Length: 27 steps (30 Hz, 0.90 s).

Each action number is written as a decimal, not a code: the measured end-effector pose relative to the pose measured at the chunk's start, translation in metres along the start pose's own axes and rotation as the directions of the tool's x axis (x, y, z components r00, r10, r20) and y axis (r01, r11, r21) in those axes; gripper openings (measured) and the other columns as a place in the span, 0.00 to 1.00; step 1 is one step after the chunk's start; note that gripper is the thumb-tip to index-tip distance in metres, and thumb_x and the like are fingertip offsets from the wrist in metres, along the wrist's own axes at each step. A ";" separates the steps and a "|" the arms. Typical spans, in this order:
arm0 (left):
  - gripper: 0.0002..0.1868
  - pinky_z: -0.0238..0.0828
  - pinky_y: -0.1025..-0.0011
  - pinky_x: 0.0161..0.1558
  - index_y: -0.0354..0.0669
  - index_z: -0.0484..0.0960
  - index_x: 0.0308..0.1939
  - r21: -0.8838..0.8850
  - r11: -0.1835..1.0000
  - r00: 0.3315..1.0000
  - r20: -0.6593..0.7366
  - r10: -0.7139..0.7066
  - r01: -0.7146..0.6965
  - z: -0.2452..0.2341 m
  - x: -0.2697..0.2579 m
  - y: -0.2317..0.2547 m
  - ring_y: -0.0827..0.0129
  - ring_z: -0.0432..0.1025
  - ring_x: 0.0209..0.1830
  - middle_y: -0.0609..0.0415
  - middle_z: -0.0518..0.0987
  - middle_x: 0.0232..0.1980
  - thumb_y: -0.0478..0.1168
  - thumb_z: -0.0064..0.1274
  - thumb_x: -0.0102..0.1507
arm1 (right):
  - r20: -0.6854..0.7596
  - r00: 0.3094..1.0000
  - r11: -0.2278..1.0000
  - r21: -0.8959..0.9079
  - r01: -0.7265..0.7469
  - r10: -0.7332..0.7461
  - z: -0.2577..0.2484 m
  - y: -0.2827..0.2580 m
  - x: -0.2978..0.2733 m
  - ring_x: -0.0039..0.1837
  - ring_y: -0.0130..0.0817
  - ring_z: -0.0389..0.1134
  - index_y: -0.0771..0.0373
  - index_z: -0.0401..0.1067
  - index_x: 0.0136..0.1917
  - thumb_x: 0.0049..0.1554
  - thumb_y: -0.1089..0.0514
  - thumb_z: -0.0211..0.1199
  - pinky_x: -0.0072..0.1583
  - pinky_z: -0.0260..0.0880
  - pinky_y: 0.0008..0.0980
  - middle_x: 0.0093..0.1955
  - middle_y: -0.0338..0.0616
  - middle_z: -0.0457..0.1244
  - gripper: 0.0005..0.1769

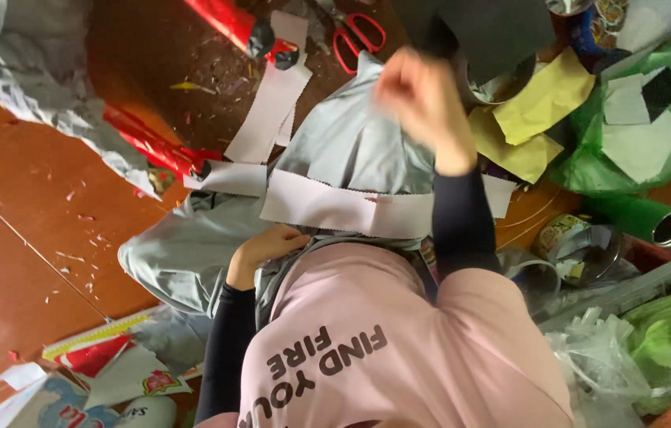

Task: Wrapping a paper-mache giraffe structure with adhesive paper strips.

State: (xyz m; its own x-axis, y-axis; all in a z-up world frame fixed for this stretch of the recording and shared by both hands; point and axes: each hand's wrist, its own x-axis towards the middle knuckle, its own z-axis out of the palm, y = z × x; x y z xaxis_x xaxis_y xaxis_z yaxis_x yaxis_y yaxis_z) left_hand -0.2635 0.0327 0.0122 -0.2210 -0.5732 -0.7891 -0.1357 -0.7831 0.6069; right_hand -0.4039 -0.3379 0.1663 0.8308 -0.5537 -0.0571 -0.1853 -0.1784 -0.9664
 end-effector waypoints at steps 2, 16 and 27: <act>0.25 0.58 0.70 0.27 0.33 0.85 0.34 -0.025 1.000 1.000 -0.013 0.007 -0.007 0.001 0.003 -0.013 0.78 0.61 0.25 0.60 0.72 0.24 0.54 0.52 0.68 | -0.212 0.977 0.926 -0.374 -0.046 -0.037 -0.033 0.138 0.022 0.49 0.33 0.69 0.62 0.73 0.49 0.66 0.58 0.69 0.50 0.70 0.34 0.46 0.42 0.68 0.08; 0.26 0.72 0.76 0.43 0.34 0.87 0.45 -0.232 0.973 0.996 -0.088 -0.006 -0.015 0.003 0.004 -0.025 0.76 0.75 0.40 0.56 0.86 0.40 0.55 0.49 0.69 | -0.465 0.831 0.236 -0.883 -0.407 -0.306 -0.089 0.312 0.029 0.62 0.53 0.63 0.65 0.74 0.50 0.58 0.62 0.66 0.56 0.66 0.49 0.61 0.52 0.63 0.07; 0.21 0.76 0.72 0.46 0.38 0.85 0.49 -0.448 0.884 0.981 -0.187 0.050 -0.130 0.004 -0.005 -0.022 0.71 0.78 0.41 0.56 0.84 0.44 0.52 0.49 0.68 | -0.472 0.772 0.437 -0.854 -0.281 -0.426 -0.056 0.176 0.031 0.55 0.55 0.62 0.63 0.67 0.40 0.53 0.63 0.76 0.55 0.65 0.50 0.48 0.53 0.61 0.15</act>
State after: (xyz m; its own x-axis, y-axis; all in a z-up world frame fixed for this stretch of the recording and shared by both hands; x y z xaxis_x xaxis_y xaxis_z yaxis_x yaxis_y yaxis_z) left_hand -0.2629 0.0542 0.0033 -0.0432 -0.6464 -0.7618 0.3418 -0.7260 0.5967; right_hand -0.4404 -0.4318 0.0087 0.4728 -0.7350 0.4860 -0.7626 -0.6177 -0.1923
